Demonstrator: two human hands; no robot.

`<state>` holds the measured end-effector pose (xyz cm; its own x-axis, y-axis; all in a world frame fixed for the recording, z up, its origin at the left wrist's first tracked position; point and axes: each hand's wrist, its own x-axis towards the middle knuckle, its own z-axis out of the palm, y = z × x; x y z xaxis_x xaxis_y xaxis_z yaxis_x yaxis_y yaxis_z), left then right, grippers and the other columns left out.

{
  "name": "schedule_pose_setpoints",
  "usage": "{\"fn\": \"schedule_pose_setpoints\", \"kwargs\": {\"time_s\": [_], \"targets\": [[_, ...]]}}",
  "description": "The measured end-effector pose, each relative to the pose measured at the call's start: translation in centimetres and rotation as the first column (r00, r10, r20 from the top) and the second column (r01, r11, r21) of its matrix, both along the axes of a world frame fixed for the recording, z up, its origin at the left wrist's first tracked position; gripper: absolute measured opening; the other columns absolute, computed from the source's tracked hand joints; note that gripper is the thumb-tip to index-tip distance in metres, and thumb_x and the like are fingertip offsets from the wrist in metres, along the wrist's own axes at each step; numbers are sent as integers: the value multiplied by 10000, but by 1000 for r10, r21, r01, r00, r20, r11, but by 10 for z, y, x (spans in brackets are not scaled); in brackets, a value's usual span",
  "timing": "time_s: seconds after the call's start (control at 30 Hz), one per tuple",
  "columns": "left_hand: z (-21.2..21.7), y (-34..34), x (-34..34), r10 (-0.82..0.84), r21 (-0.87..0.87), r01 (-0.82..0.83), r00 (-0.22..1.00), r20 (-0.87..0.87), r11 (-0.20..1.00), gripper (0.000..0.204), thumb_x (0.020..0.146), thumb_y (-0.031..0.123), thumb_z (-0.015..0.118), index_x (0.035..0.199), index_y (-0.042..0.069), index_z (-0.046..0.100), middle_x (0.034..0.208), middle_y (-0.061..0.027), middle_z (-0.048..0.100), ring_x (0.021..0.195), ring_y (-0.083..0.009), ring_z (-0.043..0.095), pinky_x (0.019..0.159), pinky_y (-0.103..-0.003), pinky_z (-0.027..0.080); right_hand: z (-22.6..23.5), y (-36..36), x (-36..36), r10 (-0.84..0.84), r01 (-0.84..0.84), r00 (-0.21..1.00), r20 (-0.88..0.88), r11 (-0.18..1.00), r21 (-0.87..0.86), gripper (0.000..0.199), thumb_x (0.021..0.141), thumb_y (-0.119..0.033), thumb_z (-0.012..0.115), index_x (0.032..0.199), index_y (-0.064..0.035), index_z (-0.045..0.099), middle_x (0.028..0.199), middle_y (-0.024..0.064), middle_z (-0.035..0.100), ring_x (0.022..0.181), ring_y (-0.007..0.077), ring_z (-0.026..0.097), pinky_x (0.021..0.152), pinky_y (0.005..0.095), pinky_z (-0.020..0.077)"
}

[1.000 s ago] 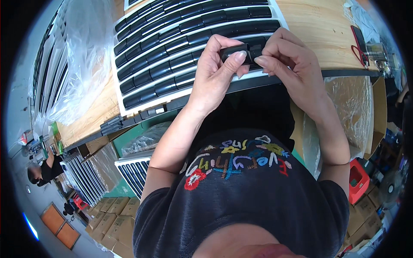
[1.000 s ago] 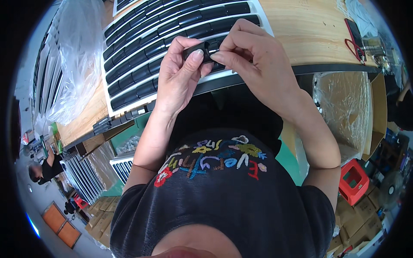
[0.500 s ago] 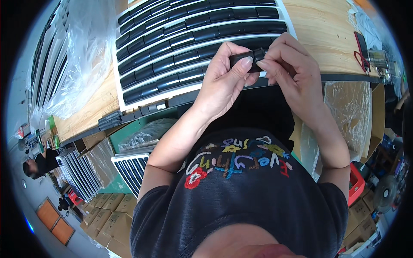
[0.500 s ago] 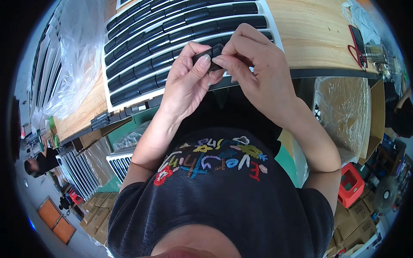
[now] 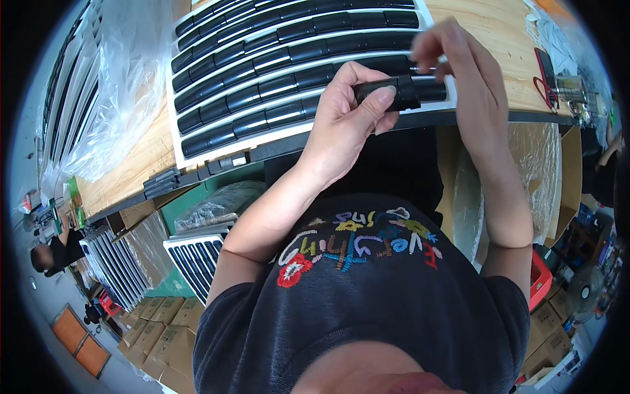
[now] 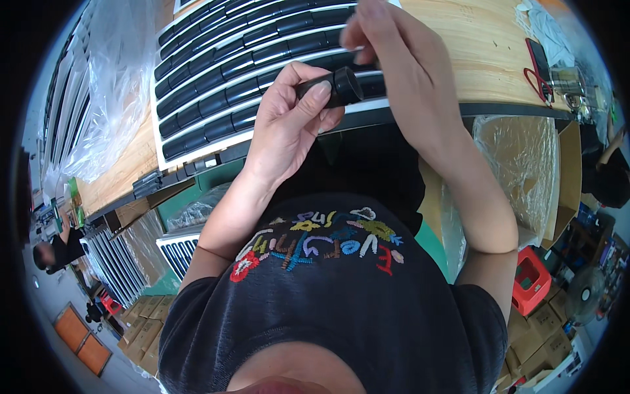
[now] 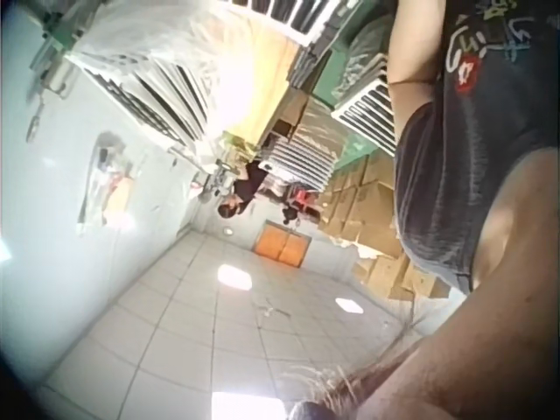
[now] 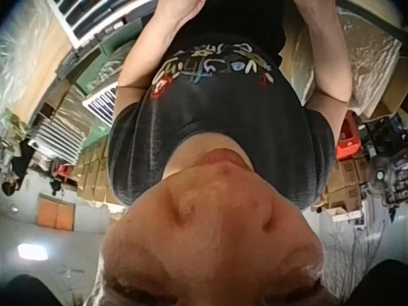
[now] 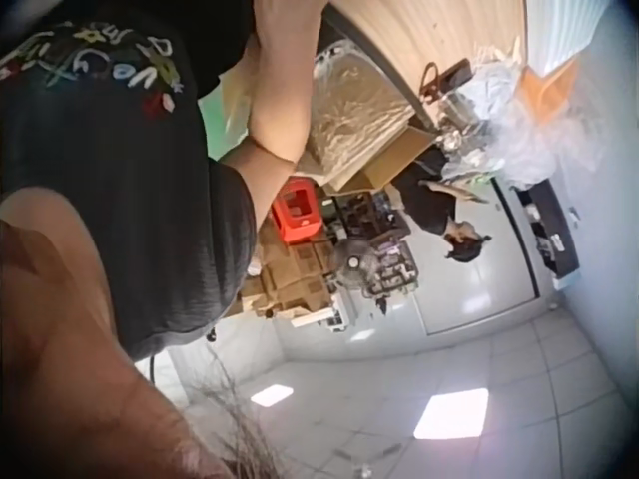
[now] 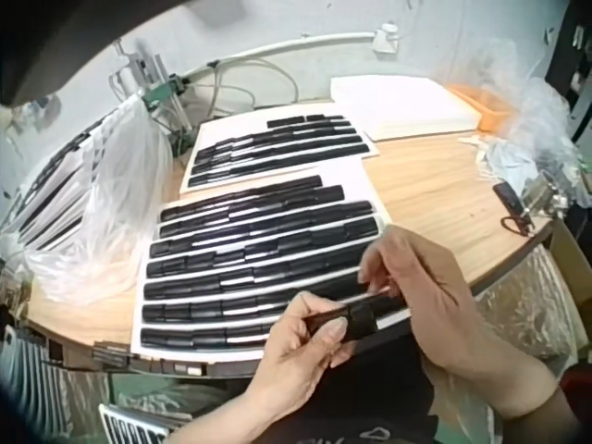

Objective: Assembling black plastic components into white organizing trays at a workbench.

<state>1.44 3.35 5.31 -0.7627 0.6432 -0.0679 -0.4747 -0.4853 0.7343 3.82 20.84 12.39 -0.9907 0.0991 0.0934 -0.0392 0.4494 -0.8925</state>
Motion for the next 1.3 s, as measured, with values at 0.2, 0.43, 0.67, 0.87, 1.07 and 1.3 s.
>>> {"fn": "schedule_pose_setpoints", "kwargs": {"time_s": [0.2,0.43,0.67,0.87,1.07,1.3], "targets": [[12,2,15,-22,-30,23,999,38,999,122,1039,102,493,1134,27,493,1086,-71,578,818,-96,500,693,-242,420,-31,-28,-22,201,-129,975,92,855,-503,613,1077,-471,222,955,-38,638,961,134,716,957,191,696,932,299,496],[19,4,33,74,45,-80,990,123,996,123,1050,100,456,1151,31,466,1105,-64,558,837,-86,486,721,-246,414,-15,-46,-12,148,-42,977,151,836,-547,697,1073,-491,125,972,-17,625,935,167,722,889,201,702,884,284,506],[15,-2,20,67,-120,-89,982,-178,989,116,1013,8,476,1123,30,450,1025,-41,519,764,-75,467,669,-216,412,-37,-44,-21,231,-150,970,70,805,-574,632,1066,-465,273,978,20,669,870,148,709,799,175,669,771,284,520],[12,-10,-13,-84,-323,15,976,-202,946,131,1007,62,529,1126,40,479,925,-28,531,724,-76,483,677,-209,425,-60,-32,-34,117,-118,993,-22,952,-282,462,1065,-365,359,1126,-24,665,1004,88,687,934,139,635,840,271,491],[-13,-4,-51,64,-261,-131,967,-248,956,270,1021,122,544,1238,38,407,1058,-103,536,820,-133,591,746,-265,506,-48,-7,-39,-23,34,998,65,983,-182,212,923,-188,693,1085,-53,674,898,-21,646,787,43,558,680,196,422],[-33,-15,-60,-419,-491,-690,290,-860,532,515,904,157,679,1352,8,473,1446,-215,423,1367,-369,383,1115,-539,279,-88,114,-152,-338,350,934,-114,931,103,283,888,-255,754,981,0,674,729,-29,606,635,40,501,587,193,400]]}}
